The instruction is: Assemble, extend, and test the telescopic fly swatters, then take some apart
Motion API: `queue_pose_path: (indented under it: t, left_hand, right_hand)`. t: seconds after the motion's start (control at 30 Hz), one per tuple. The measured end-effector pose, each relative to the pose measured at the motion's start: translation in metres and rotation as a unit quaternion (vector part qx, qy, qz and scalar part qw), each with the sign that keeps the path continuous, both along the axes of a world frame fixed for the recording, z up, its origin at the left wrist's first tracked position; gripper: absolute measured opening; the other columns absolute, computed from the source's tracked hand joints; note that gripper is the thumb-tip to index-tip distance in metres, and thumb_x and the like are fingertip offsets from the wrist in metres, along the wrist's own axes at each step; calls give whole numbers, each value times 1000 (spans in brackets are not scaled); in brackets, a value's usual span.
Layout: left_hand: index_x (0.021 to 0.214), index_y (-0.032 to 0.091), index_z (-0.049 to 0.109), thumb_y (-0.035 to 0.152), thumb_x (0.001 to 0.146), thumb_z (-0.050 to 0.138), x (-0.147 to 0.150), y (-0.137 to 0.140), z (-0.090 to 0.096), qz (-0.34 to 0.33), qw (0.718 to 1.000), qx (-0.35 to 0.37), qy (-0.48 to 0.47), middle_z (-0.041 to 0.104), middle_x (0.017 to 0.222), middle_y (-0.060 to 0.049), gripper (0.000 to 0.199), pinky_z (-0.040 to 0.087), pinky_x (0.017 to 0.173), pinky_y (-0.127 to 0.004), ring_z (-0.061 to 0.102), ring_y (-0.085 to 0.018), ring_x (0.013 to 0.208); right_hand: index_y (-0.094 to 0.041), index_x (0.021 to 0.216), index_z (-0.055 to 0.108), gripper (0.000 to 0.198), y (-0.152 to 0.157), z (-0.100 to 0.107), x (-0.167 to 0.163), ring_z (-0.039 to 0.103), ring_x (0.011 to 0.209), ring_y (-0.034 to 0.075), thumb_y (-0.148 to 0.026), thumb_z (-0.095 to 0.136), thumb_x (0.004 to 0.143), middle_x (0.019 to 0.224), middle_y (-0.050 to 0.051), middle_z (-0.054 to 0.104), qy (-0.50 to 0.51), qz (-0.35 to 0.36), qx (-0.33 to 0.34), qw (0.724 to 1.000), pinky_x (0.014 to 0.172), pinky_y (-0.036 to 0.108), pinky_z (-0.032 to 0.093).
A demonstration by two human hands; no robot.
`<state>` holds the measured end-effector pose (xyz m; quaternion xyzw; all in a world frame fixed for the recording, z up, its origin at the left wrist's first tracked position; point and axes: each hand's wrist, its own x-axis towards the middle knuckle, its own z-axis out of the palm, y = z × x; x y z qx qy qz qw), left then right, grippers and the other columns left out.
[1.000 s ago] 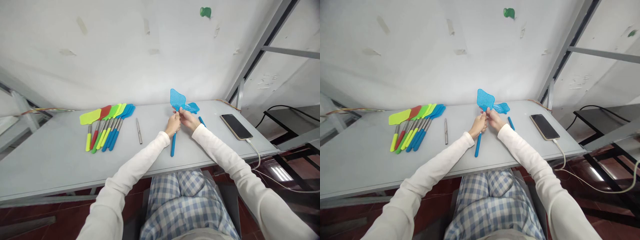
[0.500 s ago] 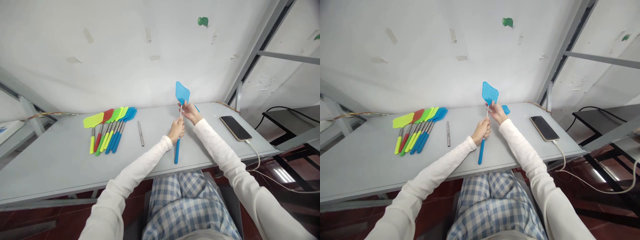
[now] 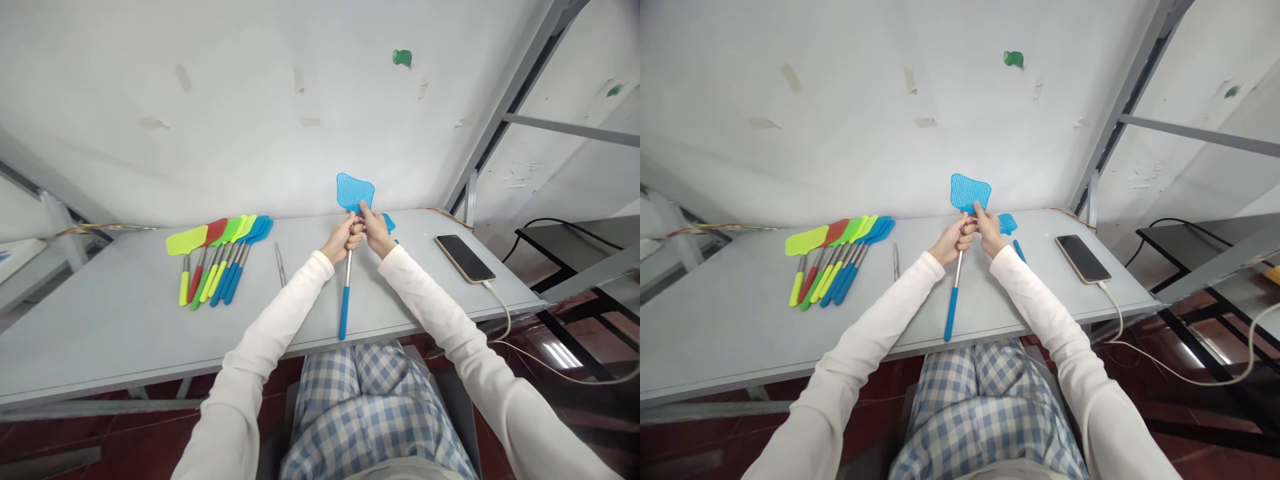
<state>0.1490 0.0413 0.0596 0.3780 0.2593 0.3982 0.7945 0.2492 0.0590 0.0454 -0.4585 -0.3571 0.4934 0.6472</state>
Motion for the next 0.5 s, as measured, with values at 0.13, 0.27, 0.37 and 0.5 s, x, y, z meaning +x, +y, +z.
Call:
queue_pose_path:
  t: [0.13, 0.27, 0.37, 0.5]
  left_hand:
    - [66, 19, 33, 42, 92, 49, 13, 2, 1, 55, 998, -6, 10, 18, 46, 13, 38, 3, 30, -13, 11, 0, 30]
    - [64, 20, 29, 42, 92, 48, 19, -10, 9, 85, 996, -21, 17, 16, 44, 13, 40, 4, 30, -12, 11, 0, 30]
    - [66, 20, 30, 42, 92, 48, 13, -33, 14, 60, 997, -4, 46, 18, 44, 12, 38, 4, 29, -13, 13, -1, 29]
    - [69, 21, 32, 48, 92, 44, -12, -48, 19, 84, 996, 14, 35, 19, 46, 12, 37, 4, 30, -12, 14, -1, 30]
  right_hand:
    - [-19, 59, 50, 33, 12, 7, -6, 54, 59, 9, -37, 62, 83, 56, -4, 56, 8, -55, -29, 998, 56, 22, 39]
    - [-18, 60, 48, 31, 26, 22, -7, 52, 56, 9, -29, 62, 85, 53, -4, 53, 37, -78, -84, 993, 54, 22, 40]
    - [-19, 66, 46, 31, 36, 43, 19, 49, 52, 8, -31, 47, 94, 54, -5, 49, 33, -138, -96, 985, 48, 21, 35]
    - [-21, 75, 47, 25, 42, 54, 83, 46, 48, 5, -36, 44, 94, 60, -7, 52, -35, -189, -58, 980, 46, 18, 33]
